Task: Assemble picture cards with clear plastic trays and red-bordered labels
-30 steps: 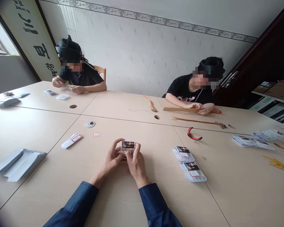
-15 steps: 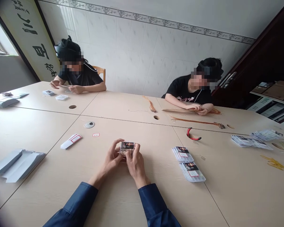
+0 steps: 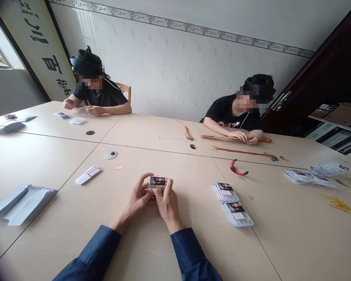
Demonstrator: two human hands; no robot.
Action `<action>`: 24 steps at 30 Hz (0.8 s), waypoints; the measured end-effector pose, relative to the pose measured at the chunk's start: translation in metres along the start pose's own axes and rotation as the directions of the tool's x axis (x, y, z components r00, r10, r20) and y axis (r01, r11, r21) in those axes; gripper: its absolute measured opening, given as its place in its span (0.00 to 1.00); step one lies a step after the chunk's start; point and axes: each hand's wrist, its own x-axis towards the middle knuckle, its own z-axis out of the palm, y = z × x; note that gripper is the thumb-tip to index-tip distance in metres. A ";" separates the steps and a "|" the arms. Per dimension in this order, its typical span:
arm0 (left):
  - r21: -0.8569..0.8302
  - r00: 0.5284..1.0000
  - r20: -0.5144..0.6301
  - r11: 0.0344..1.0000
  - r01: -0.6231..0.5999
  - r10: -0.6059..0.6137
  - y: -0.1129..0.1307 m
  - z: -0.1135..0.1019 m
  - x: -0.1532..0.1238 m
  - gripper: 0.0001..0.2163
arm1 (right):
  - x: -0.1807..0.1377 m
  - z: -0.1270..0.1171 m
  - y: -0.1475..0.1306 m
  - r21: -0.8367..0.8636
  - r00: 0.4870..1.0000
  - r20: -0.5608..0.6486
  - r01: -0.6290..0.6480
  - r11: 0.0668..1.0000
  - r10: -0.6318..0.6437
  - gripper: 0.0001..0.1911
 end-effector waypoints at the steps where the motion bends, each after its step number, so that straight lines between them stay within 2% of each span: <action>1: 0.007 1.000 -0.002 1.000 -0.001 0.001 0.000 0.000 0.000 0.21 | 0.000 0.000 -0.001 -0.004 1.000 -0.003 -0.006 1.000 0.006 0.07; 5: 0.046 1.000 -0.023 0.999 -0.015 0.017 -0.001 -0.002 0.001 0.22 | 0.000 0.000 -0.003 -0.023 1.000 0.010 -0.013 1.000 0.013 0.08; 12: -0.011 1.000 0.008 1.000 -0.001 0.001 0.002 0.001 0.001 0.21 | 0.001 0.000 0.002 -0.013 1.000 0.003 0.004 1.000 -0.004 0.05; 24: 0.012 1.000 -0.010 1.000 0.005 -0.004 -0.001 -0.001 0.002 0.21 | -0.001 -0.001 -0.003 -0.024 1.000 0.018 -0.010 1.000 0.011 0.08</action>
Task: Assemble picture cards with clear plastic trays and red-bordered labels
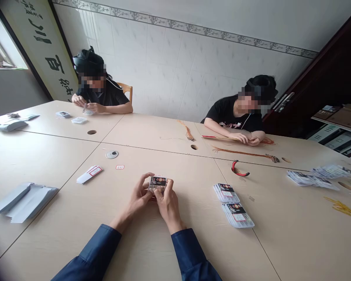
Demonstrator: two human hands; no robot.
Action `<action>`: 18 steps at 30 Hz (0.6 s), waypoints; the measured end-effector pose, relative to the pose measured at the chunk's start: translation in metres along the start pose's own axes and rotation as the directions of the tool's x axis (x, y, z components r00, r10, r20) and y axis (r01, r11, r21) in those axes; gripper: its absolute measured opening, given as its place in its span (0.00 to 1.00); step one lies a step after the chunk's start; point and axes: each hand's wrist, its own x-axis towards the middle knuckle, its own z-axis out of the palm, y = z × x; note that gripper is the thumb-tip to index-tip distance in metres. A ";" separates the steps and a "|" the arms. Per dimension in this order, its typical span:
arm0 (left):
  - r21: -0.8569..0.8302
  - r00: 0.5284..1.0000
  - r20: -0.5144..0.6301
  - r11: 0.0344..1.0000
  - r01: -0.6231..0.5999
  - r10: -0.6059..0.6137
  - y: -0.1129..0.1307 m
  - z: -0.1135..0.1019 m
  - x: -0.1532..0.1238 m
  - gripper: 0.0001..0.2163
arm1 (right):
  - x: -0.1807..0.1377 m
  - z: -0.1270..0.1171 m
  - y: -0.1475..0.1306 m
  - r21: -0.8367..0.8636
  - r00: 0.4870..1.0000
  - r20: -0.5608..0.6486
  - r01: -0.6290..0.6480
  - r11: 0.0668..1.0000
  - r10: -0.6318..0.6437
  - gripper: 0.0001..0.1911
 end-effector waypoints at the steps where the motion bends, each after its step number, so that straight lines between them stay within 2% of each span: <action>1: 0.009 1.000 -0.008 1.000 -0.003 0.003 0.000 0.000 0.000 0.22 | 0.000 0.000 0.000 -0.008 1.000 -0.002 -0.003 1.000 0.003 0.08; 12: 0.030 0.999 -0.036 0.999 -0.017 0.018 0.000 -0.001 0.000 0.22 | -0.001 -0.001 0.001 -0.005 0.999 0.037 0.001 1.000 -0.001 0.11; 18: -0.001 1.000 -0.006 1.000 -0.003 0.003 0.004 0.000 -0.001 0.21 | -0.002 -0.002 0.001 -0.001 0.999 0.046 -0.008 1.000 0.008 0.13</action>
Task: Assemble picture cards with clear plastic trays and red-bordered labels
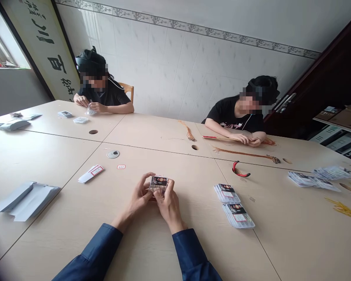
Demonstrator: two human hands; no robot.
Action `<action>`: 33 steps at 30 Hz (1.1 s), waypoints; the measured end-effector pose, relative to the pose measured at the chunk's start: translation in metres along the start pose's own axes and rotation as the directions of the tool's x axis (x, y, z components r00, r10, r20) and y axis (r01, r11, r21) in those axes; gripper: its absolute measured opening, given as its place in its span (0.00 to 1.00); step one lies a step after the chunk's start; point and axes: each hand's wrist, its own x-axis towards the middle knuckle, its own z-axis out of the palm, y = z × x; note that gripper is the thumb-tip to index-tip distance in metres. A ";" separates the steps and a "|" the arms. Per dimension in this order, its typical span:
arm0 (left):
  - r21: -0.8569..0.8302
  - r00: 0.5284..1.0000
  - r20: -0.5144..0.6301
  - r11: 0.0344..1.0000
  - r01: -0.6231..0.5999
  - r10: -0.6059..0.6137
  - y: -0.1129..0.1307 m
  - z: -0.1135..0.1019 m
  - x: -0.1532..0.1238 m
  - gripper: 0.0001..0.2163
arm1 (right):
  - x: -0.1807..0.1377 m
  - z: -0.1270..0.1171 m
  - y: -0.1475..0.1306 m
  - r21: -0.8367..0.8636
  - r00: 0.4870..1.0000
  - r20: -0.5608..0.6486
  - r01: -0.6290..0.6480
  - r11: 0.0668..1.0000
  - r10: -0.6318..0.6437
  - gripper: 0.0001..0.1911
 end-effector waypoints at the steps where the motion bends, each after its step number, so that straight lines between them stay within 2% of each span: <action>1: 0.010 1.000 -0.006 1.000 -0.008 0.008 0.000 0.000 0.000 0.22 | 0.000 0.000 0.000 -0.002 1.000 0.007 0.001 1.000 -0.001 0.13; 9: -0.012 1.000 -0.001 1.000 -0.002 0.002 -0.001 0.001 0.001 0.21 | 0.001 0.001 0.001 0.000 0.999 -0.022 0.027 1.000 -0.027 0.10; 20: -0.028 1.000 -0.002 0.999 0.025 -0.025 0.001 0.002 0.000 0.22 | 0.001 0.000 -0.002 0.038 1.000 -0.027 0.002 0.999 -0.001 0.10; 28: -0.011 1.000 -0.022 1.000 -0.013 0.013 -0.003 0.000 0.002 0.22 | 0.001 0.003 0.001 -0.013 0.999 -0.044 -0.004 1.000 0.003 0.11; 30: -0.048 0.999 -0.036 0.999 -0.001 -0.001 -0.001 0.000 0.002 0.23 | 0.002 0.002 0.001 0.024 0.999 -0.043 -0.003 1.000 0.004 0.12; 33: -0.046 0.990 -0.134 0.999 0.027 -0.033 0.004 -0.001 0.002 0.25 | 0.002 -0.002 0.002 0.151 0.994 -0.103 -0.011 0.988 0.027 0.17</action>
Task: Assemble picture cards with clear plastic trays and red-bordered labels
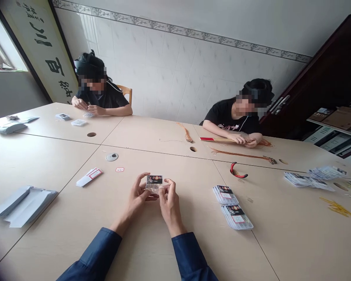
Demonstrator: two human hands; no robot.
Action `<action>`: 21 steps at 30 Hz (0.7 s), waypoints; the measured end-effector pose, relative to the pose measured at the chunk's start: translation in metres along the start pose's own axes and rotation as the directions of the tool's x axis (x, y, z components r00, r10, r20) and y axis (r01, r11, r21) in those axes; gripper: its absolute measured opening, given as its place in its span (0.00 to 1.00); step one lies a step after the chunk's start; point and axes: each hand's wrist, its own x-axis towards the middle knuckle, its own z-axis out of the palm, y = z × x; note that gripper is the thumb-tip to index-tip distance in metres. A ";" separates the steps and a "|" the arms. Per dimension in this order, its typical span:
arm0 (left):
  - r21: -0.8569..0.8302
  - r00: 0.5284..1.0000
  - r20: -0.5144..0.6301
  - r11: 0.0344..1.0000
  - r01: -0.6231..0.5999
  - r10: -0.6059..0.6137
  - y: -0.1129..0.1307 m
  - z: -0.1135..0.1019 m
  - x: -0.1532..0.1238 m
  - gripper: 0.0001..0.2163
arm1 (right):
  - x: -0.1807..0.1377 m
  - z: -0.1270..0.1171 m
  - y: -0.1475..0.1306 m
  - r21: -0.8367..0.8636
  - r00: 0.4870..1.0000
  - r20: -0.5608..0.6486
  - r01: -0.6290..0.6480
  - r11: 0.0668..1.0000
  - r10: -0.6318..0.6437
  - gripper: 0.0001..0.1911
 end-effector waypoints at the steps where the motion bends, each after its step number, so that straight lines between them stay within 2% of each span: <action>1: 0.011 0.999 -0.039 1.000 0.003 -0.002 0.002 0.000 0.000 0.25 | 0.001 -0.002 0.000 0.045 0.999 -0.040 -0.009 0.999 0.010 0.18; 4: 0.051 0.995 -0.096 0.999 -0.002 0.007 0.004 0.000 0.001 0.26 | 0.003 -0.008 0.001 0.147 0.990 -0.138 -0.008 0.989 0.028 0.19; 6: 0.108 0.995 -0.093 0.994 -0.020 0.030 0.002 0.000 0.001 0.25 | 0.004 -0.011 0.000 0.192 0.989 -0.148 0.006 0.981 0.023 0.19; 10: 0.347 0.994 -0.004 0.933 -0.100 0.108 -0.001 0.001 -0.002 0.23 | 0.004 -0.012 -0.002 0.288 0.990 -0.142 0.039 0.957 0.002 0.18; 14: 0.572 0.977 0.045 0.797 -0.194 0.207 0.002 -0.001 -0.006 0.25 | 0.002 -0.013 0.000 0.322 0.990 -0.141 0.055 0.945 -0.010 0.18; 17: 0.729 0.969 0.062 0.653 -0.207 0.238 0.005 0.000 -0.006 0.26 | -0.001 -0.014 0.001 0.301 0.992 -0.125 0.047 0.953 -0.009 0.18; 21: 0.829 0.957 0.079 0.515 -0.218 0.278 -0.001 0.000 -0.004 0.25 | -0.005 -0.014 0.000 0.282 0.994 -0.109 0.039 0.959 -0.008 0.18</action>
